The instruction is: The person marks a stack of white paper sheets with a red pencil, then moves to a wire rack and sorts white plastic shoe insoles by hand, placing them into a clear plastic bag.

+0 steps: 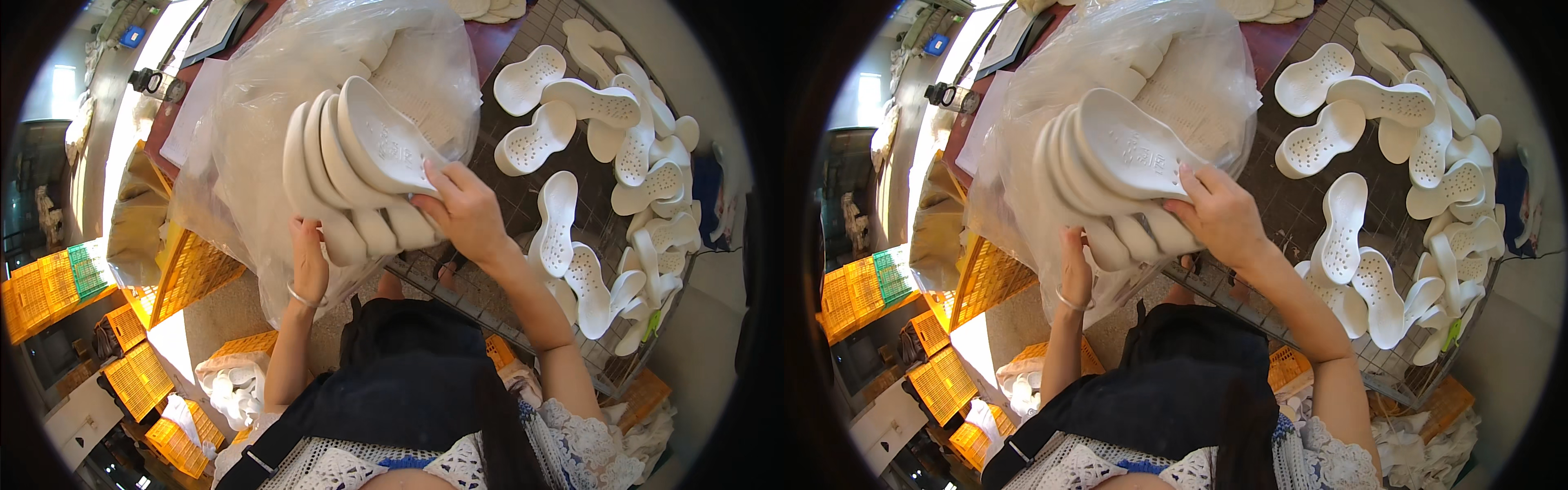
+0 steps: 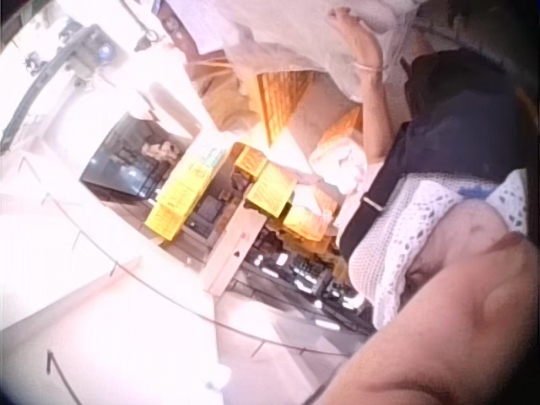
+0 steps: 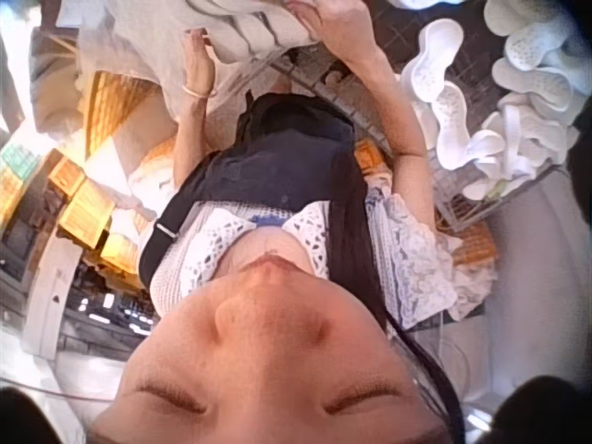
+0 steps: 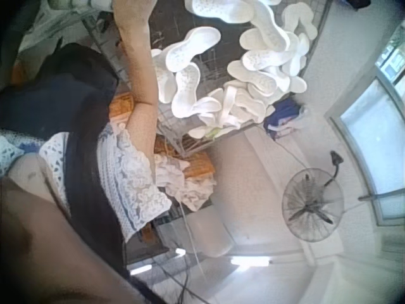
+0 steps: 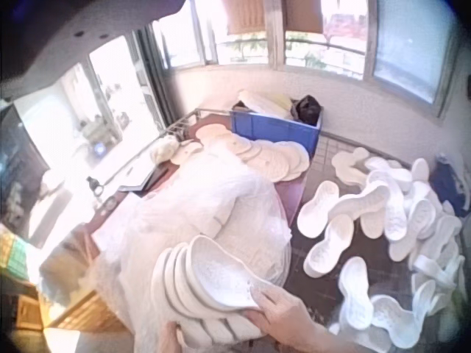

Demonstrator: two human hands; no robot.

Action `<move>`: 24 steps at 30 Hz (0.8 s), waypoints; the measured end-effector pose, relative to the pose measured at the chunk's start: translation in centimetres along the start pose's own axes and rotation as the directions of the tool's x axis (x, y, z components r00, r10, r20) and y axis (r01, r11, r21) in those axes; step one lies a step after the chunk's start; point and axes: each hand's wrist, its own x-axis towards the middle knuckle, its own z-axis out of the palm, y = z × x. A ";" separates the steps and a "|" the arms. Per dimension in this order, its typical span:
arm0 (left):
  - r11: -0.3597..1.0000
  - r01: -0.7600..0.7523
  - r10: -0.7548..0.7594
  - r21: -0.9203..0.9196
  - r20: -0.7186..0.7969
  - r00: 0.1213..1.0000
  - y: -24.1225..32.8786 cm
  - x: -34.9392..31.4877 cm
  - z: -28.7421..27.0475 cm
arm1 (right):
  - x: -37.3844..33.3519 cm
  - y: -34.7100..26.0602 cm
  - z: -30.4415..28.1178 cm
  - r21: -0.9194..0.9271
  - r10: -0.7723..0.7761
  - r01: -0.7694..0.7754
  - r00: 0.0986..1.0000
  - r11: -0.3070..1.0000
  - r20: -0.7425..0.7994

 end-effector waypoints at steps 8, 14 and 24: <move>0.787 0.189 -0.043 -0.587 0.254 0.966 -1.8 -3.4 5.5 | -2.8 2.1 0.2 0.556 0.500 -0.748 0.660 0.362 0.561; 0.589 -0.396 0.652 0.705 -0.125 0.748 4.1 1.1 0.4 | -8.5 -2.3 6.4 -0.211 0.355 -0.346 0.935 0.914 0.006; 0.899 -0.104 0.345 0.426 -0.542 0.766 0.0 11.6 -14.4 | -5.7 -2.1 -13.4 0.255 0.250 -0.359 0.892 0.898 0.376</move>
